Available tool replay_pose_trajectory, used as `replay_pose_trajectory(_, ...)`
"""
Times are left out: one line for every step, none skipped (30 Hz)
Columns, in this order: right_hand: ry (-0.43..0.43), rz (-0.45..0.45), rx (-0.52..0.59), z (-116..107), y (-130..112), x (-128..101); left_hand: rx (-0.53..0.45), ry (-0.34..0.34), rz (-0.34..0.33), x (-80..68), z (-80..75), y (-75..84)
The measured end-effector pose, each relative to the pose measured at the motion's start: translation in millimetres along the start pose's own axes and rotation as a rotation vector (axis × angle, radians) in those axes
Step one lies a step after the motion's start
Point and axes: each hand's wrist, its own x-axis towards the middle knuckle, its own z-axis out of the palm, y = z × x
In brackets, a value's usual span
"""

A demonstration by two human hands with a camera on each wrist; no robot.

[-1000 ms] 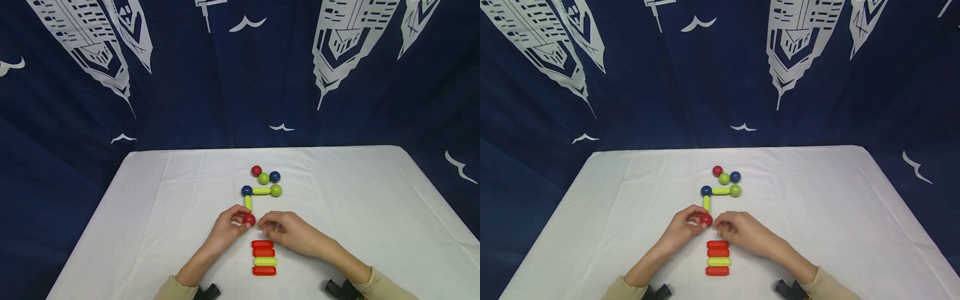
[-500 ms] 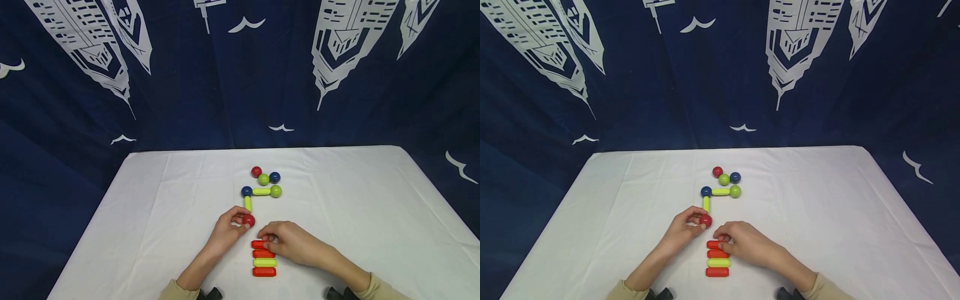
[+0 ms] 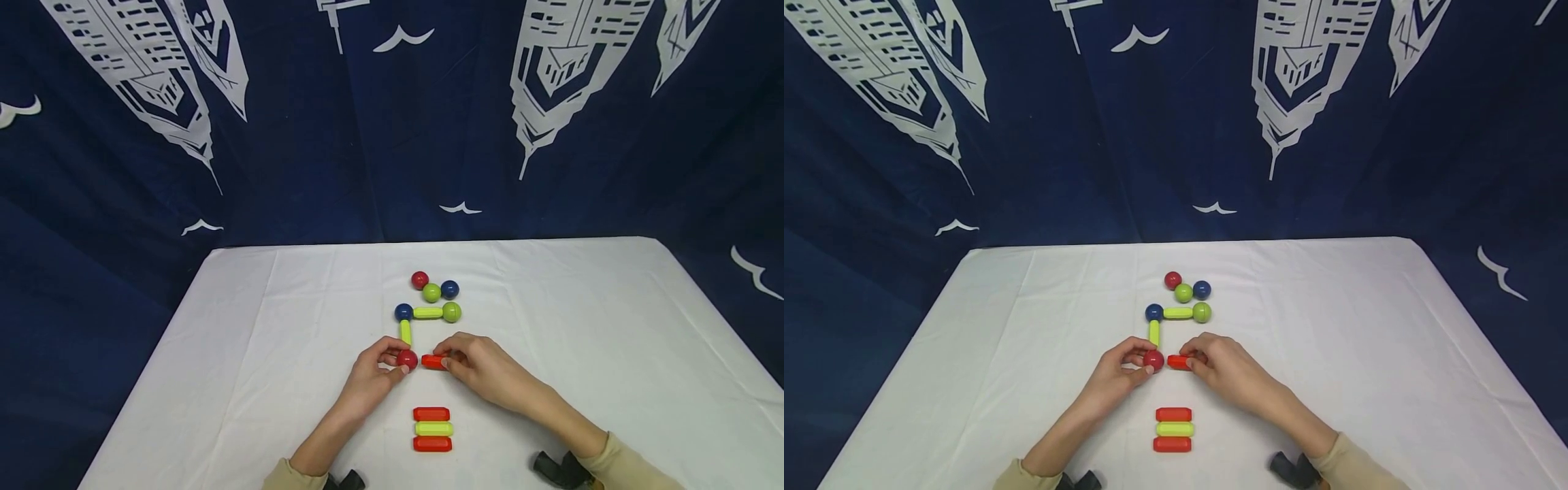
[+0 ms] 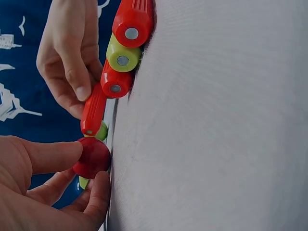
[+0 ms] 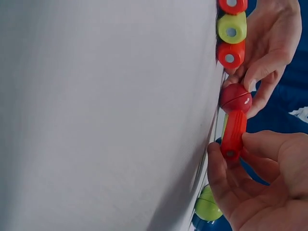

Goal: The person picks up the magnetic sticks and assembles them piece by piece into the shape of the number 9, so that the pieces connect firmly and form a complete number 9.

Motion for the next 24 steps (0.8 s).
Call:
replay_pose_trajectory(0.002,-0.004,0.005,0,0,1,-0.001,0.001,0.001,0.1,-0.2,0.0)
replay_pose_trajectory(0.004,-0.008,0.011,0,0,2,-0.003,0.001,0.003,0.1,-0.4,-0.2)
replay_pose_trajectory(0.005,-0.012,0.015,0,0,3,-0.007,0.002,0.006,0.2,-0.6,-0.4)
replay_pose_trajectory(0.004,-0.016,0.019,1,0,4,-0.009,0.001,0.008,0.2,-0.8,-0.7)
replay_pose_trajectory(0.004,-0.019,0.023,1,0,4,-0.011,0.000,0.011,0.3,-1.0,-1.0)
replay_pose_trajectory(0.005,-0.021,0.027,1,0,4,-0.012,0.000,0.012,0.3,-1.0,-1.4)
replay_pose_trajectory(0.008,-0.023,0.029,1,0,3,-0.011,-0.001,0.013,0.4,-1.1,-1.8)
replay_pose_trajectory(0.014,-0.027,0.031,1,0,3,-0.012,-0.001,0.013,0.3,-1.2,-2.0)
replay_pose_trajectory(0.019,-0.031,0.030,0,0,2,-0.011,0.000,0.012,0.3,-1.2,-2.2)
replay_pose_trajectory(0.027,-0.034,0.028,0,0,1,-0.009,0.000,0.009,0.2,-1.0,-2.3)
replay_pose_trajectory(0.036,-0.031,0.024,-1,-1,-1,-0.008,0.000,0.007,0.1,-0.7,-2.3)
replay_pose_trajectory(0.048,-0.030,0.018,-2,-1,-3,-0.007,0.001,0.004,0.1,-0.4,-2.2)
replay_pose_trajectory(0.060,-0.027,0.012,-3,-2,-5,-0.008,0.002,0.002,0.0,-0.2,-2.0)
replay_pose_trajectory(0.069,-0.024,0.008,-3,-3,-7,-0.010,0.003,0.001,-0.4,0.0,-1.6)
replay_pose_trajectory(0.073,-0.022,0.006,-3,-5,-10,-0.009,0.003,0.001,-0.7,0.2,-1.3)
replay_pose_trajectory(0.072,-0.021,0.012,-3,-7,-12,-0.008,0.004,0.001,-0.8,0.4,-1.1)
replay_pose_trajectory(0.066,-0.022,0.020,-3,-9,-15,-0.009,0.004,0.002,-0.9,0.4,-0.9)
replay_pose_trajectory(0.051,-0.025,0.030,-2,-11,-17,-0.010,0.004,0.004,-1.0,0.5,-0.7)
replay_pose_trajectory(0.030,-0.026,0.041,-1,-13,-19,-0.009,0.004,0.006,-1.1,0.4,-0.5)
replay_pose_trajectory(0.001,-0.030,0.048,1,-15,-21,-0.008,0.004,0.008,-1.1,0.3,-0.5)
replay_pose_trajectory(-0.032,-0.030,0.058,2,-17,-22,-0.007,0.004,0.010,-1.0,0.3,-0.5)
replay_pose_trajectory(-0.065,-0.030,0.061,4,-19,-23,-0.008,0.005,0.012,-0.9,0.2,-0.8)
replay_pose_trajectory(-0.097,-0.030,0.054,6,-21,-24,-0.008,0.005,0.013,-0.8,0.2,-1.0)
replay_pose_trajectory(-0.128,-0.029,0.046,8,-22,-24,-0.008,0.006,0.015,-0.6,0.2,-1.3)
